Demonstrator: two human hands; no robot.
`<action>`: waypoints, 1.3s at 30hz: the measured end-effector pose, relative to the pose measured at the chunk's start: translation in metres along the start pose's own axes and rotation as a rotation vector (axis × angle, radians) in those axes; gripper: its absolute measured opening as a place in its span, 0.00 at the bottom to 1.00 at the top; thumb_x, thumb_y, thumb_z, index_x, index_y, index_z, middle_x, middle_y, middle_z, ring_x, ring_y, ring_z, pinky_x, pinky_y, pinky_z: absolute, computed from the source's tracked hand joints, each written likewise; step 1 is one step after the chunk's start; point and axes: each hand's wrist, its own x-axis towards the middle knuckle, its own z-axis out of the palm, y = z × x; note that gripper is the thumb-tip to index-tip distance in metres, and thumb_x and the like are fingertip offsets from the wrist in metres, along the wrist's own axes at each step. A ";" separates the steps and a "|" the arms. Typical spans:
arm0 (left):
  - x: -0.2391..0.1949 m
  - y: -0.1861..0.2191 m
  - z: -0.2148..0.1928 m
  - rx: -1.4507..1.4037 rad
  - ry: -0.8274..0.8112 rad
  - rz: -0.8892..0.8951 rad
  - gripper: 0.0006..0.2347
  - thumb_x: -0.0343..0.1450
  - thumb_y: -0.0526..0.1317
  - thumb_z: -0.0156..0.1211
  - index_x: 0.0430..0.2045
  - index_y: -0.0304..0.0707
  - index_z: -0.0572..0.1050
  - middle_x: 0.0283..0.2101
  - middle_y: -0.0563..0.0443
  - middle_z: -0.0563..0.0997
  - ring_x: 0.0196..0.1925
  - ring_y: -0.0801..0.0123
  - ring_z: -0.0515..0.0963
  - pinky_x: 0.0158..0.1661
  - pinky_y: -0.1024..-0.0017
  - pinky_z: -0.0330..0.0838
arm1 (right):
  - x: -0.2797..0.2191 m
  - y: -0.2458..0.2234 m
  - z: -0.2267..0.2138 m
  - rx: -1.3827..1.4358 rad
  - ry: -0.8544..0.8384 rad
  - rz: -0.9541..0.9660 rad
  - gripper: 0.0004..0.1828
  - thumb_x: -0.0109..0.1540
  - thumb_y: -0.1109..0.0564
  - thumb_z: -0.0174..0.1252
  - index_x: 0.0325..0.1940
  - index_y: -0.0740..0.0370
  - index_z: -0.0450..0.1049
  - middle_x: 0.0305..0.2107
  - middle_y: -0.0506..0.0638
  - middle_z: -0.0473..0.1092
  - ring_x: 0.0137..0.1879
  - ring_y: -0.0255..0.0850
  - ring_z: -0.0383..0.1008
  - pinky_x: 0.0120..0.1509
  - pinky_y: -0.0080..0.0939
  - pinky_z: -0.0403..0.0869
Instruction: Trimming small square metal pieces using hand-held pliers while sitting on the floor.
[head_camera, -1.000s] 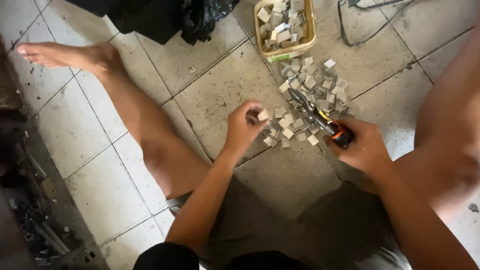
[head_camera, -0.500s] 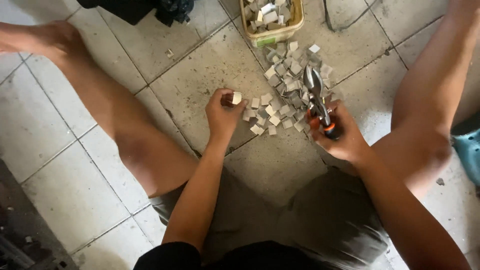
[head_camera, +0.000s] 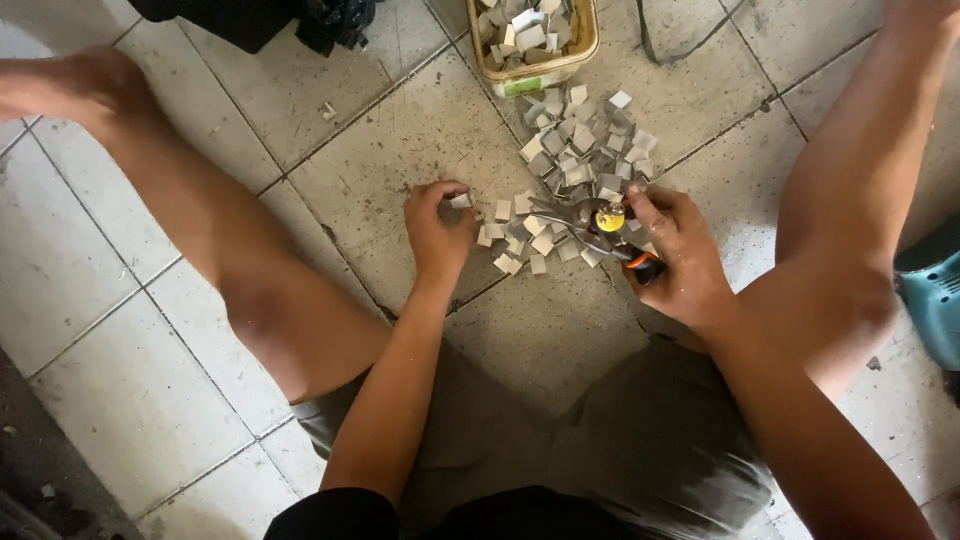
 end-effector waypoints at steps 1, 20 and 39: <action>0.000 -0.001 0.000 0.001 -0.002 0.000 0.14 0.65 0.26 0.66 0.38 0.44 0.75 0.42 0.49 0.73 0.50 0.55 0.73 0.54 0.56 0.66 | -0.001 0.001 0.001 0.000 0.001 0.002 0.50 0.48 0.74 0.67 0.75 0.66 0.62 0.50 0.73 0.64 0.50 0.70 0.74 0.54 0.63 0.75; 0.000 0.018 -0.004 0.025 -0.040 -0.096 0.13 0.66 0.25 0.66 0.42 0.42 0.79 0.51 0.42 0.72 0.61 0.45 0.68 0.61 0.48 0.62 | -0.010 0.016 0.003 -0.015 -0.013 -0.014 0.26 0.45 0.73 0.67 0.45 0.62 0.72 0.51 0.73 0.64 0.50 0.74 0.73 0.52 0.64 0.73; -0.003 0.014 -0.005 -0.052 -0.144 -0.103 0.12 0.67 0.31 0.69 0.42 0.39 0.77 0.44 0.43 0.74 0.45 0.54 0.78 0.45 0.57 0.75 | -0.021 0.028 0.015 -0.112 -0.005 0.025 0.22 0.56 0.70 0.66 0.51 0.65 0.67 0.52 0.71 0.59 0.49 0.76 0.71 0.46 0.65 0.74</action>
